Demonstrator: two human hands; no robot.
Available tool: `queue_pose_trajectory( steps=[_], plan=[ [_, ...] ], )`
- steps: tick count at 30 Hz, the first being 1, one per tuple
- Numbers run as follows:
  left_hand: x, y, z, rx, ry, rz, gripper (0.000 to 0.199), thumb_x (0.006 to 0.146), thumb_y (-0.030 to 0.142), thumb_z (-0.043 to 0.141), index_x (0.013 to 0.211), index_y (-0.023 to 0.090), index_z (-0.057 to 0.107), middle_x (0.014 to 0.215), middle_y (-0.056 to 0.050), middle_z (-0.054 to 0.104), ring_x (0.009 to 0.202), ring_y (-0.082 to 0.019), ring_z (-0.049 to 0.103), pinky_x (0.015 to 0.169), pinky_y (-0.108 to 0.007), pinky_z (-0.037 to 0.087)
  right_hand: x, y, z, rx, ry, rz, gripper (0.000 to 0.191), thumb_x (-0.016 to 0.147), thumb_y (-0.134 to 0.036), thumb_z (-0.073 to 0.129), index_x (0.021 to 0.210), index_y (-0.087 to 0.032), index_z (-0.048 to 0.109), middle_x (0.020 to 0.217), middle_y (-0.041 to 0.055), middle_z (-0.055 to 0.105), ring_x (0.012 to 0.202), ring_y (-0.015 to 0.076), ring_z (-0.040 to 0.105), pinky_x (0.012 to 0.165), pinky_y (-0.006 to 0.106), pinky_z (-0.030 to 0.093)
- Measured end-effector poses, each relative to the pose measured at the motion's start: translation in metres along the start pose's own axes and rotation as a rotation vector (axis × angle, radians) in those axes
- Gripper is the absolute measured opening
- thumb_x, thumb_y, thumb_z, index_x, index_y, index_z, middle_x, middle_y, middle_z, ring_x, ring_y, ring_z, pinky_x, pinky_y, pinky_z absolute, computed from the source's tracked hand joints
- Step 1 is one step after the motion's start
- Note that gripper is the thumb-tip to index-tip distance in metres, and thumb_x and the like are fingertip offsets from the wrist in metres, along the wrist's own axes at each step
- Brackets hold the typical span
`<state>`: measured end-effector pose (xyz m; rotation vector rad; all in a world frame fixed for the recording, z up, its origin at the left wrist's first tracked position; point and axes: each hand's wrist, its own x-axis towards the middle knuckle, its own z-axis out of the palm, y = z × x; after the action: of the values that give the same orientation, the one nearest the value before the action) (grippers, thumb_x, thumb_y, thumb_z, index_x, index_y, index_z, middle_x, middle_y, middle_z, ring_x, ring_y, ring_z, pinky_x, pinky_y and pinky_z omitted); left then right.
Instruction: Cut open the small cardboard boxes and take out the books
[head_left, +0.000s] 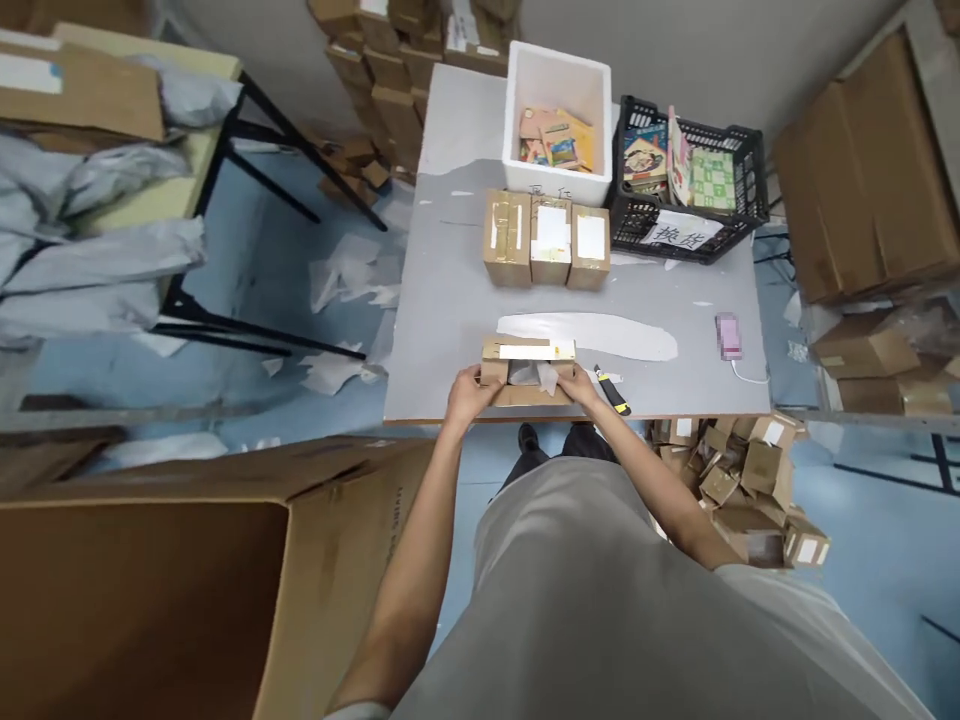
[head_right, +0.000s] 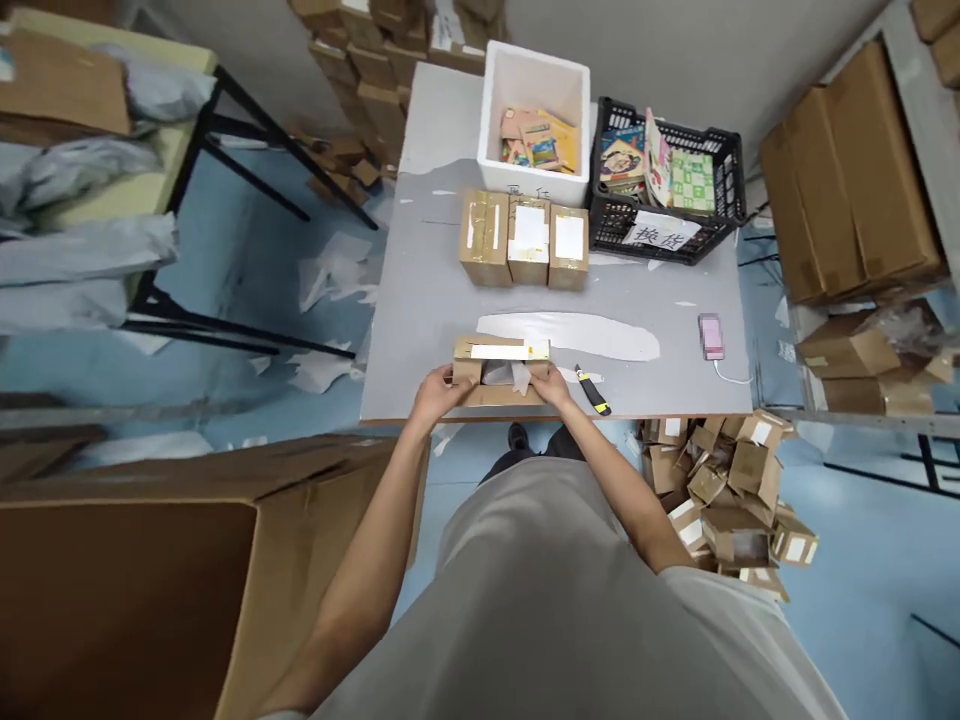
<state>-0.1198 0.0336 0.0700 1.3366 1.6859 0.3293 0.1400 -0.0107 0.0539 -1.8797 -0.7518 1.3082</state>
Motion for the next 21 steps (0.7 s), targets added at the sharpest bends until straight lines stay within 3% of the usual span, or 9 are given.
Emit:
queue_pose_trajectory(
  steps=[4,8,13,21],
  plan=[
    [-0.008,0.002,0.025,-0.052,-0.063,0.129,0.058,0.09,0.046,0.077,0.138,0.013,0.076,0.142,-0.02,0.075,0.124,-0.033,0.076,0.116,-0.045,0.057,-0.041,0.005,-0.037,0.096,0.13,0.042,0.029,0.083,-0.026,0.087,0.108,-0.022,0.073,0.112,0.0048,0.087,0.111,0.0239,0.079,0.113,0.042,0.059],
    [-0.013,0.02,0.071,-0.158,-0.238,0.244,0.058,0.092,0.042,0.076,0.143,0.015,0.074,0.147,-0.019,0.072,0.126,-0.031,0.076,0.118,-0.045,0.057,-0.094,0.023,-0.088,0.124,0.296,-0.002,0.04,0.081,-0.044,0.091,0.111,-0.022,0.075,0.126,0.0103,0.087,0.126,0.0301,0.077,0.119,0.046,0.057],
    [-0.029,0.051,0.129,-0.199,-0.46,0.415,0.048,0.093,0.038,0.076,0.137,0.019,0.077,0.139,-0.016,0.075,0.119,-0.03,0.079,0.114,-0.049,0.061,-0.155,0.063,-0.139,0.156,0.517,0.095,0.05,0.082,-0.051,0.089,0.12,-0.022,0.074,0.134,0.0139,0.085,0.126,0.0329,0.079,0.115,0.047,0.061],
    [-0.083,0.094,0.203,0.003,-0.676,0.671,0.046,0.099,0.041,0.073,0.14,0.021,0.077,0.135,-0.015,0.074,0.118,-0.03,0.08,0.115,-0.05,0.063,-0.223,0.136,-0.189,0.441,0.782,0.167,0.049,0.08,-0.055,0.093,0.112,-0.023,0.074,0.131,0.0144,0.087,0.128,0.0356,0.079,0.115,0.05,0.063]
  ],
)
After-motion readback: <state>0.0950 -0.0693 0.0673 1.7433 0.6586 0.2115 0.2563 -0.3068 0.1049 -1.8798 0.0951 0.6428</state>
